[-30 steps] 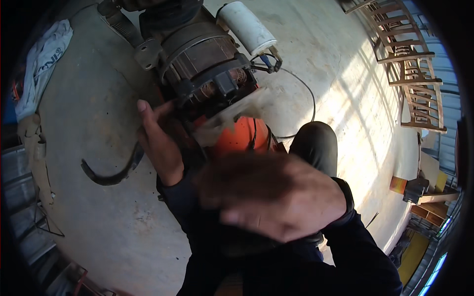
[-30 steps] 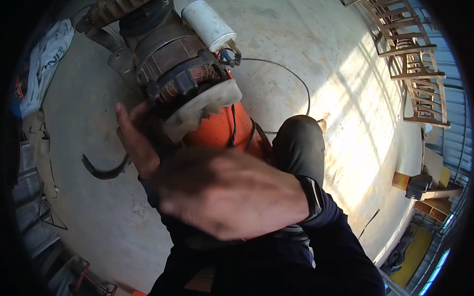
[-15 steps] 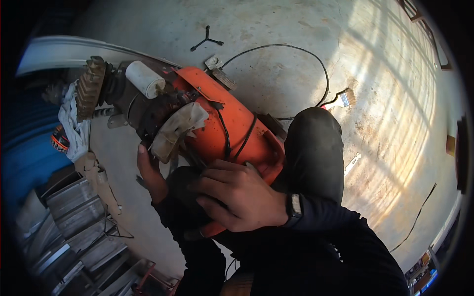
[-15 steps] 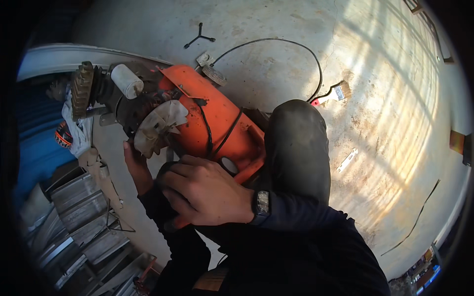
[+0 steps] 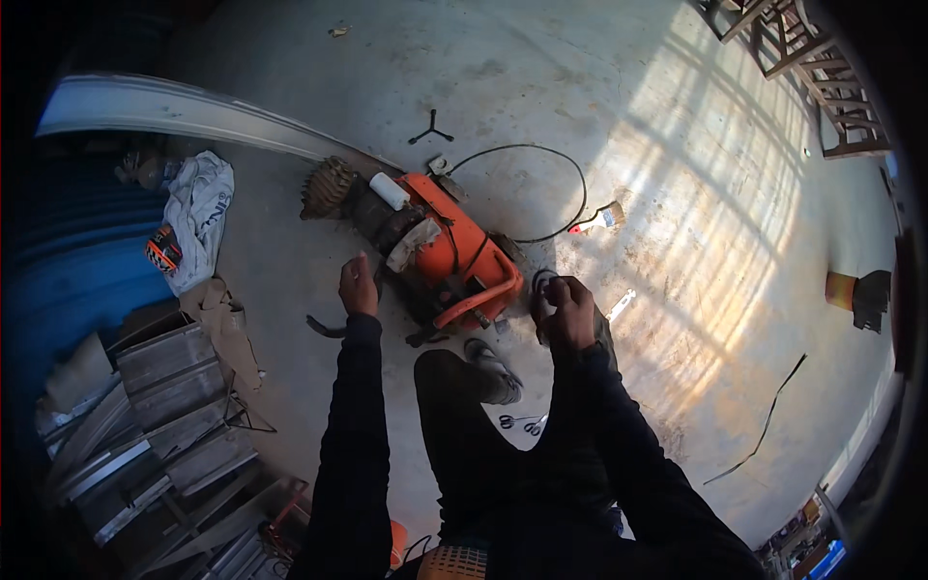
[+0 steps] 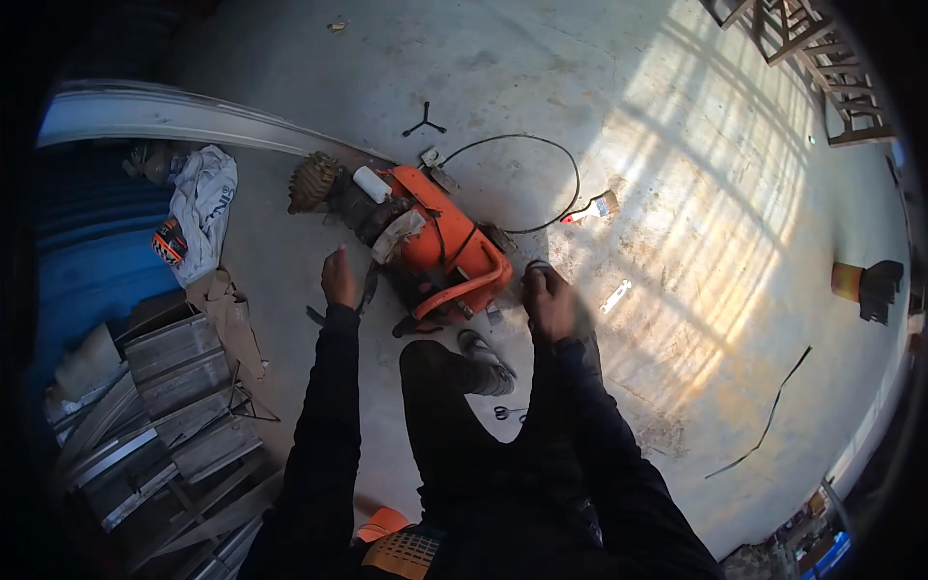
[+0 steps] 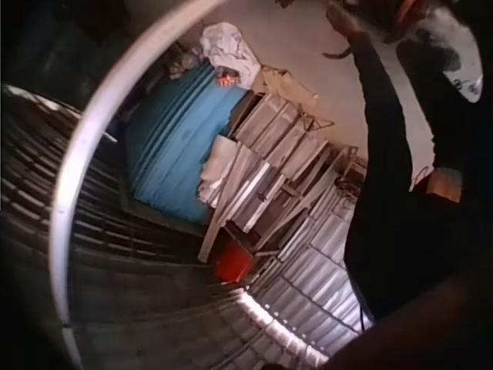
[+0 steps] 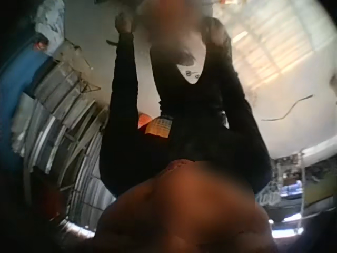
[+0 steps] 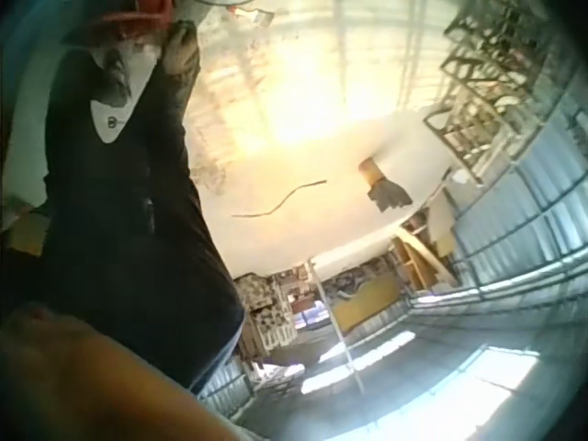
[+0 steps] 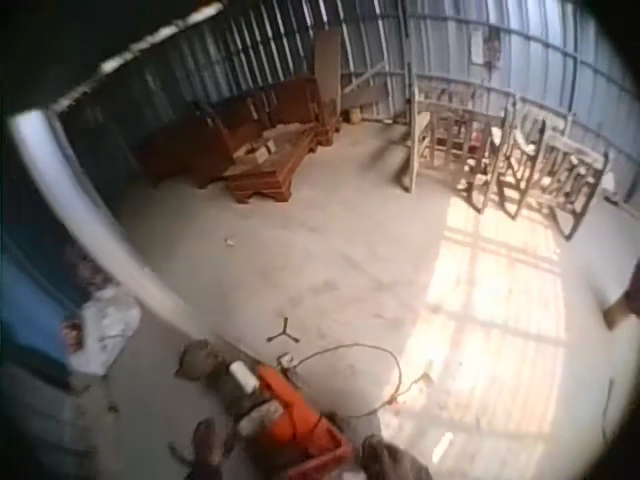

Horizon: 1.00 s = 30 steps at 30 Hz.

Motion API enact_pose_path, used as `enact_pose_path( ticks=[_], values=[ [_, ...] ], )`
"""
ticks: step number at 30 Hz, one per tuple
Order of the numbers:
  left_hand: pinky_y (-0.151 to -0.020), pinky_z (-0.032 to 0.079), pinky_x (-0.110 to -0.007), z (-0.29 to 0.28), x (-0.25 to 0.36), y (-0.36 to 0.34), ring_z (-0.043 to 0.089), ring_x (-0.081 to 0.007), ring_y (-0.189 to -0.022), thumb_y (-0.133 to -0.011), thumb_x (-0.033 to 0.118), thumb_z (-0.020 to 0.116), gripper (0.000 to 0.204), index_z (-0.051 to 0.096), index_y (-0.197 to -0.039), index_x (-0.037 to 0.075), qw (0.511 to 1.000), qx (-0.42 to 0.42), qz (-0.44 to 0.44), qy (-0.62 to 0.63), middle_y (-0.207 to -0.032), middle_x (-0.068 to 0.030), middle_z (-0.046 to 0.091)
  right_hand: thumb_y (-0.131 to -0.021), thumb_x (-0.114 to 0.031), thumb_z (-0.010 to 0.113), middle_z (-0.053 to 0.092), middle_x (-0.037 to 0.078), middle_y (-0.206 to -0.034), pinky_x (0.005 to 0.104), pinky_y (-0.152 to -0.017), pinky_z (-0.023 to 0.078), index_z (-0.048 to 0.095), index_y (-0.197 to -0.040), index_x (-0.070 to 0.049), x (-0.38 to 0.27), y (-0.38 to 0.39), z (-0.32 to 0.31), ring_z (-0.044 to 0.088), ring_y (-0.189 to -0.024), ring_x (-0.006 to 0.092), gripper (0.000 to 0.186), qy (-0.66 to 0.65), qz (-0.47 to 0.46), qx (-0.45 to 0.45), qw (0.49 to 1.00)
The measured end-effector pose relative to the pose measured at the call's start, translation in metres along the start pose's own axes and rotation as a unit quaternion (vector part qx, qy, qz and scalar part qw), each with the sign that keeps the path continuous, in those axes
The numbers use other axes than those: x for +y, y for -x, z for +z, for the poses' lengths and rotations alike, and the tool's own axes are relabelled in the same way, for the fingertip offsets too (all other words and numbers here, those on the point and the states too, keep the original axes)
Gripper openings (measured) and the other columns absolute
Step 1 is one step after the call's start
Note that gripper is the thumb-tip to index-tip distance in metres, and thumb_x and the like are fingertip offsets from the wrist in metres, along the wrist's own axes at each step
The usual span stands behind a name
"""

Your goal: Repairing an air compressor by cutting and fitting rubber gasket components.

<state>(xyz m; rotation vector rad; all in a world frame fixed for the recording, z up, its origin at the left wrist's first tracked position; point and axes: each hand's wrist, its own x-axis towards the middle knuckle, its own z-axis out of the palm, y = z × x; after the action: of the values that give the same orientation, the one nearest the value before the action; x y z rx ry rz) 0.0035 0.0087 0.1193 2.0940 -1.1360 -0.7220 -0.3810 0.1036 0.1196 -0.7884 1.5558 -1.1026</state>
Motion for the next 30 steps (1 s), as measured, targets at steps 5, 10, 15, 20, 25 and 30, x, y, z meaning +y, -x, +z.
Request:
enact_pose_path(
  ticks=[5,10,15,20,25,30],
  values=[
    [-0.084,0.050,-0.038,-0.092,0.039,0.114,0.065,-0.0286,-0.098,-0.088,0.046,0.064,0.049,0.065,-0.105,0.000,0.995,-0.096,0.028,0.001,-0.102,-0.0154,0.068,-0.091,-0.023,0.053,0.068,0.013,-0.081,0.0298,-0.053,0.048,0.062,-0.098,0.002,0.002,0.127,-0.168,0.061,-0.060,0.0185,0.028,0.008,0.168,0.080,0.982],
    [-0.082,0.052,-0.040,-0.188,0.009,0.281,0.068,-0.0298,-0.094,-0.085,0.041,0.066,0.039,0.069,-0.097,0.004,0.967,-0.228,-0.079,-0.084,-0.096,-0.0151,0.071,-0.086,-0.018,0.049,0.067,0.014,-0.074,0.0339,-0.044,0.048,0.063,-0.091,0.005,0.009,0.262,-0.300,0.059,-0.049,0.0213,0.027,0.189,0.377,0.038,0.906],
    [-0.082,0.052,-0.042,-0.236,-0.125,0.421,0.067,-0.0324,-0.093,-0.083,0.043,0.066,0.039,0.071,-0.092,0.005,0.960,-0.170,-0.181,-0.128,-0.094,-0.0149,0.072,-0.084,-0.018,0.054,0.062,0.013,-0.070,0.0353,-0.041,0.045,0.058,-0.082,0.000,0.007,0.293,-0.316,0.054,-0.044,0.0224,0.018,0.226,0.336,-0.044,0.913],
    [-0.057,0.051,-0.038,-0.193,-0.200,0.537,0.063,-0.0219,-0.068,-0.086,0.037,0.066,0.038,0.067,-0.099,0.002,0.952,-0.164,-0.222,-0.130,-0.080,-0.0071,0.066,-0.089,-0.024,0.055,0.066,0.010,-0.075,0.0323,-0.050,0.049,0.064,-0.093,0.000,-0.024,0.273,-0.307,0.062,-0.056,0.0190,0.026,0.227,0.180,-0.148,0.946],
    [-0.061,0.052,-0.038,-0.161,-0.136,0.643,0.064,-0.0227,-0.073,-0.088,0.036,0.065,0.041,0.064,-0.107,-0.001,0.880,-0.323,-0.348,-0.004,-0.089,-0.0112,0.067,-0.090,-0.023,0.055,0.067,0.009,-0.076,0.0306,-0.051,0.049,0.064,-0.099,0.000,-0.031,0.326,-0.328,0.062,-0.057,0.0177,0.026,0.175,0.110,-0.128,0.970],
    [-0.068,0.056,-0.039,-0.185,-0.099,0.636,0.066,-0.0245,-0.078,-0.090,0.035,0.063,0.042,0.063,-0.108,-0.003,0.951,-0.222,-0.204,0.073,-0.093,-0.0131,0.067,-0.088,-0.019,0.052,0.066,0.013,-0.068,0.0362,-0.045,0.050,0.063,-0.082,0.000,0.032,0.350,-0.402,0.062,-0.049,0.0244,0.023,0.289,0.263,-0.214,0.895]
  ],
)
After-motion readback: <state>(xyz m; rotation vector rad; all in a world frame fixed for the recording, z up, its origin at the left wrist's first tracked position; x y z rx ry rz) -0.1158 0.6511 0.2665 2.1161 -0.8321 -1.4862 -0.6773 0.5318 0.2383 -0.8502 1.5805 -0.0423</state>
